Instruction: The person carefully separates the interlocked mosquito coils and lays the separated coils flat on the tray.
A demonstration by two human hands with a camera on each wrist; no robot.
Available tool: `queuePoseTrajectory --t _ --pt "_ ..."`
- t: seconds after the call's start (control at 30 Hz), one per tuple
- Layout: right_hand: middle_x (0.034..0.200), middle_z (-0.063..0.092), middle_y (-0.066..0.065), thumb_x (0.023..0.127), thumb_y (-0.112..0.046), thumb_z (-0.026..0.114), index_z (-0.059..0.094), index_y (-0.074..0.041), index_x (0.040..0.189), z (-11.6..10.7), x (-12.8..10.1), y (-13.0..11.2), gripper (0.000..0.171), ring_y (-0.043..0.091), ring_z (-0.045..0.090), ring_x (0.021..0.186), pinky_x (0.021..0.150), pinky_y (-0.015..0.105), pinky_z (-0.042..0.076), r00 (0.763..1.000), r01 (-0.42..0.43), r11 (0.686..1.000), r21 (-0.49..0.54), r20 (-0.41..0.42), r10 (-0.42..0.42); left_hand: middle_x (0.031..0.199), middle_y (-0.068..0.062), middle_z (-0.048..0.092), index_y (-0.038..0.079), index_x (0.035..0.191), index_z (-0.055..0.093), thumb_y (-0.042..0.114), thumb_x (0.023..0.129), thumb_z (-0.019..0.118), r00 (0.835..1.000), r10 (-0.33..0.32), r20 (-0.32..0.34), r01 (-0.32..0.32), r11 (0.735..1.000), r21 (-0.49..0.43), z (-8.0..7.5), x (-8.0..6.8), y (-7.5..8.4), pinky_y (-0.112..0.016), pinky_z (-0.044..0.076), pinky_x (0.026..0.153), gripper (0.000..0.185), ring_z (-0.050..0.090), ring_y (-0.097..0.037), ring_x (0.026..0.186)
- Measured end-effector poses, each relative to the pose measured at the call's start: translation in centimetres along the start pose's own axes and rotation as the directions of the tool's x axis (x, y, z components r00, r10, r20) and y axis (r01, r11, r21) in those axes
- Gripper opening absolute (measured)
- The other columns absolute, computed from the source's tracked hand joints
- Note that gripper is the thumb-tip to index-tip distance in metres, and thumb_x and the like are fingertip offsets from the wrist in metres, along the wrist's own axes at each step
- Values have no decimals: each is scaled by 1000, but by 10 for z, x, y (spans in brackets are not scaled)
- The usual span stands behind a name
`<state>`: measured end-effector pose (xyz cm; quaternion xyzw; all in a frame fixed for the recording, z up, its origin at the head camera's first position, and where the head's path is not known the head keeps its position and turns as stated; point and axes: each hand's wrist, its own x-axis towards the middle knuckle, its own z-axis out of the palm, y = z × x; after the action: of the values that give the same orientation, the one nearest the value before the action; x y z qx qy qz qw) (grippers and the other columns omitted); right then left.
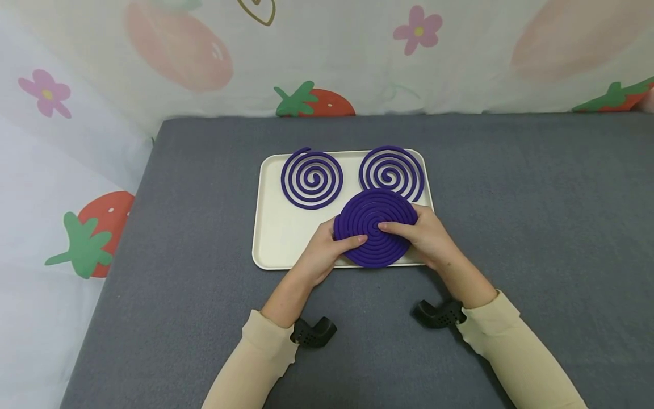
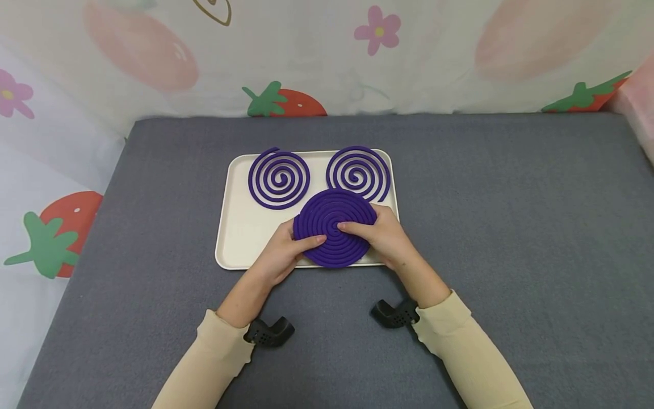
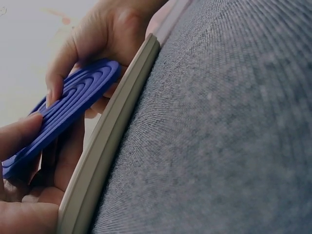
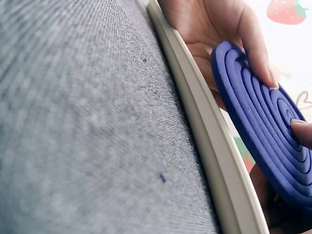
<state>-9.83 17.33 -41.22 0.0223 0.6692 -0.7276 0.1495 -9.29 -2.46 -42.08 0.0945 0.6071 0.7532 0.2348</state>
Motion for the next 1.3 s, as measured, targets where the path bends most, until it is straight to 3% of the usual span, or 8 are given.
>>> queuePoseTrajectory --t 0.27,0.47,0.8,0.97,1.3 --pt "95 66 6 80 7 65 49 19 119 1 -1 0 44 14 64 85 72 25 55 1000 25 1000 6 4 -25 123 -27 53 -12 133 41 -7 87 55 1000 19 8 -19 1000 -10 0 0 1 -32 49 91 49 59 -14 101" --pt "98 65 8 80 6 65 49 18 119 1 0 1 44 14 64 85 73 25 55 1000 21 1000 -10 0 -21 127 -28 50 -10 136 38 -4 88 55 1000 -15 5 15 1000 -7 1 -1 2 -32 48 92 51 57 -17 104" --pt "96 65 2 81 5 64 48 16 121 -1 1 2 44 12 63 87 75 24 54 1000 15 1000 -9 26 -15 130 -27 48 -9 137 37 -4 88 54 996 -67 -59 64 996 -54 2 0 3 -35 49 91 52 57 -21 106" --pt "99 63 3 80 8 61 45 16 124 -3 1 2 48 12 62 88 76 24 53 998 15 1000 3 60 -16 131 -28 47 -10 137 37 -5 88 53 996 -62 -65 57 996 -74 1 0 4 -33 48 92 52 55 -21 107" --pt "105 61 11 79 9 62 45 17 124 -1 1 2 49 12 61 90 77 24 53 999 23 1000 -20 33 -23 129 -27 49 -10 135 40 -4 88 54 997 -12 -77 8 999 -47 1 1 1 -30 48 91 49 56 -18 105"
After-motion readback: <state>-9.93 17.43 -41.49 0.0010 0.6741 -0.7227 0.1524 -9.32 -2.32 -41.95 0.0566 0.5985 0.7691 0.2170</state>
